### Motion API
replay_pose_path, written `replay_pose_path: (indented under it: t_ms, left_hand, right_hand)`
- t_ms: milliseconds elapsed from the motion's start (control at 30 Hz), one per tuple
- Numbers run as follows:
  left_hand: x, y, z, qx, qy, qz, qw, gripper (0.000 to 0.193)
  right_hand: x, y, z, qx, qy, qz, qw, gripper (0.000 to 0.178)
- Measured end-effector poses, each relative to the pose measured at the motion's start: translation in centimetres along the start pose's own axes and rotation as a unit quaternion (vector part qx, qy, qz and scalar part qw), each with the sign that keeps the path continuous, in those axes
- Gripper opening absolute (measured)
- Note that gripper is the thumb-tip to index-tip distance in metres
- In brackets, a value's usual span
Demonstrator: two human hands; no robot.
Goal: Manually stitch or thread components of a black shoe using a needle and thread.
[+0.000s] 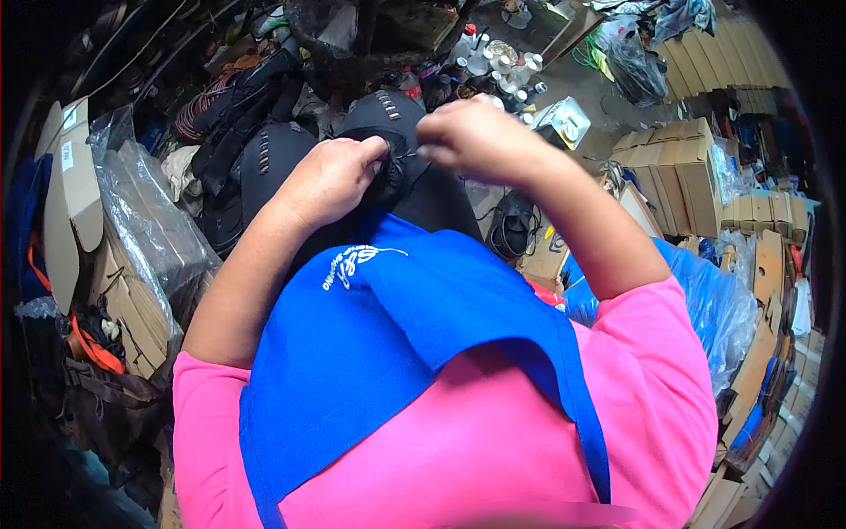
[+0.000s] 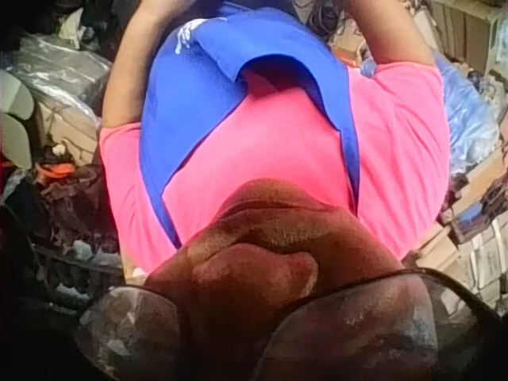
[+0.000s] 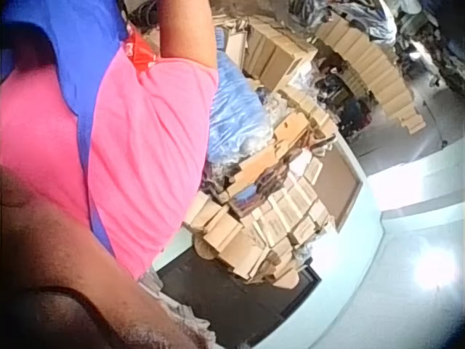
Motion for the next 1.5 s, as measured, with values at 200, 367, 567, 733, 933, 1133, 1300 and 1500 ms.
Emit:
replay_pose_path:
  t_ms: [200, 367, 567, 733, 933, 1133, 1300, 1500]
  left_hand:
    - [1.6, 0.7, 0.4, -0.036, -0.066, -0.017, 0.997, 0.016]
    - [7.2, 4.3, 3.8, -0.17, -0.001, -0.037, 0.985, 0.015]
    - [11.8, 10.5, 7.1, 0.297, 0.153, -0.254, 0.908, 0.005]
    - [5.7, 10.6, 0.4, 0.631, -0.066, -0.252, 0.731, 0.015]
    - [9.1, 4.4, 7.5, 0.551, 0.127, -0.171, 0.807, 0.02]
    - [9.5, 4.5, 4.7, 0.229, 0.075, -0.205, 0.949, 0.011]
    - [11.6, 8.3, 3.0, -0.102, 0.007, -0.2, 0.975, 0.015]
    - [27.9, 24.6, 11.1, -0.307, 0.219, -0.346, 0.859, 0.014]
  right_hand:
    - [-0.8, -1.5, 2.2, 0.069, 0.09, -0.009, 0.993, 0.008]
    - [1.5, -1.8, -2.9, 0.036, 0.029, -0.016, 0.999, 0.006]
    - [1.1, -1.9, -6.4, -0.524, -0.13, -0.063, 0.839, 0.018]
    - [-2.8, -4.5, -2.2, -0.818, -0.063, -0.133, 0.556, 0.017]
    - [1.3, -4.2, -11.7, -0.768, -0.151, -0.344, 0.519, 0.019]
    - [1.0, 5.3, -5.4, -0.911, 0.072, -0.124, 0.386, 0.032]
    - [4.0, 1.2, -3.8, -0.401, 0.023, 0.055, 0.914, 0.017]
    - [15.3, -0.4, -23.2, -0.068, -0.322, -0.063, 0.942, 0.026]
Point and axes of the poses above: each hand's wrist, its own x-axis away from the middle knuckle, its own y-axis out of the back of the hand, z = x × y, the point moved 10 cm from there along -x, towards the middle knuckle, and after that the axes turned 3 degrees about x, right-handed, at the moved point
